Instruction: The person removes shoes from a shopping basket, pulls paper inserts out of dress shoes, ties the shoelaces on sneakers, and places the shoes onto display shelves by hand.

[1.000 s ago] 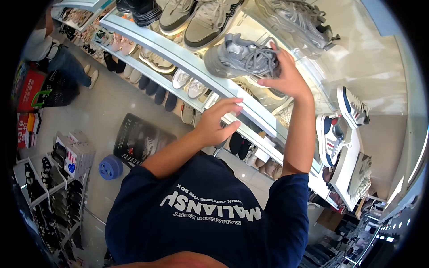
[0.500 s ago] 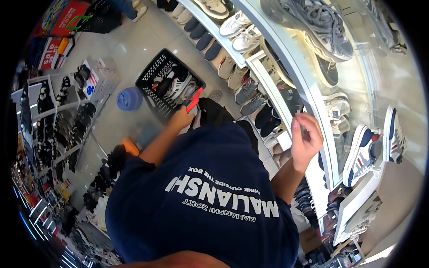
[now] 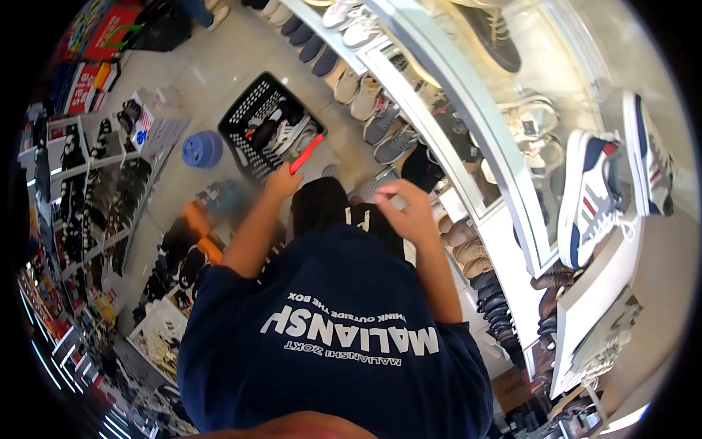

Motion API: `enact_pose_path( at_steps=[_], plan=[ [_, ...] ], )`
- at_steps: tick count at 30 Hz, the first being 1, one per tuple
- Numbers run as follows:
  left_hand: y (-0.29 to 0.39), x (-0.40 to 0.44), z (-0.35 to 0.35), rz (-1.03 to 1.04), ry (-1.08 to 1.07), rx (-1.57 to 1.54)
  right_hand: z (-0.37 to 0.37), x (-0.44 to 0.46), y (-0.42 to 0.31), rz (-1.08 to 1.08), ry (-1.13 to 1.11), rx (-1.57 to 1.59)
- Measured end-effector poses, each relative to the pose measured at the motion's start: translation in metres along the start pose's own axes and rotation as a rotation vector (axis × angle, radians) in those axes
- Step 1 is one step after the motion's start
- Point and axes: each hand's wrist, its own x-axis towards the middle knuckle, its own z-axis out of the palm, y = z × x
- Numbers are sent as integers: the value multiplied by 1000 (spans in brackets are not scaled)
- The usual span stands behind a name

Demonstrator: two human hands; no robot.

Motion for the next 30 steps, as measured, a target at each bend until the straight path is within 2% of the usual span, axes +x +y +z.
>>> enact_pose_path(
  at_steps=[1, 5, 9, 10, 12, 13, 19, 20, 21, 23, 27, 28, 30],
  plan=[
    [-3, -2, 12, 8, -10, -6, 8, -5, 3, -69, 7, 16],
    [-8, -8, 48, 102, -74, -33, 22, -24, 3, 30, -122, -69],
    [-10, -30, 75, 179, -138, -113, 32, -31, 15, -45, -227, -335],
    [5, -57, 57, 181, -151, -135, 36, -31, 4, 36, -253, -302],
    [-11, -60, 86, 265, -153, -218, 46, -30, 3, 93, -355, -376],
    [-22, -61, 106, 352, -35, -225, 54, -30, 3, 96, -381, -388],
    [-39, -106, 113, 348, -137, -425, 107, -42, 5, -27, -439, -453],
    [-45, -110, 119, 359, -147, -446, 116, -45, -1, 81, -503, -428],
    [-49, -114, 124, 370, -156, -464, 124, -51, 3, 72, -518, -418],
    [-60, -124, 140, 337, -152, -347, 142, -69, 30, 45, -540, -393],
    [-70, -152, 135, 320, -162, -206, 178, -107, 79, -144, -516, -680],
    [-75, -153, 139, 358, -169, -182, 188, -117, 84, -71, -589, -829],
    [-84, -156, 150, 387, -163, -137, 206, -132, 93, -12, -667, -915]
  ],
)
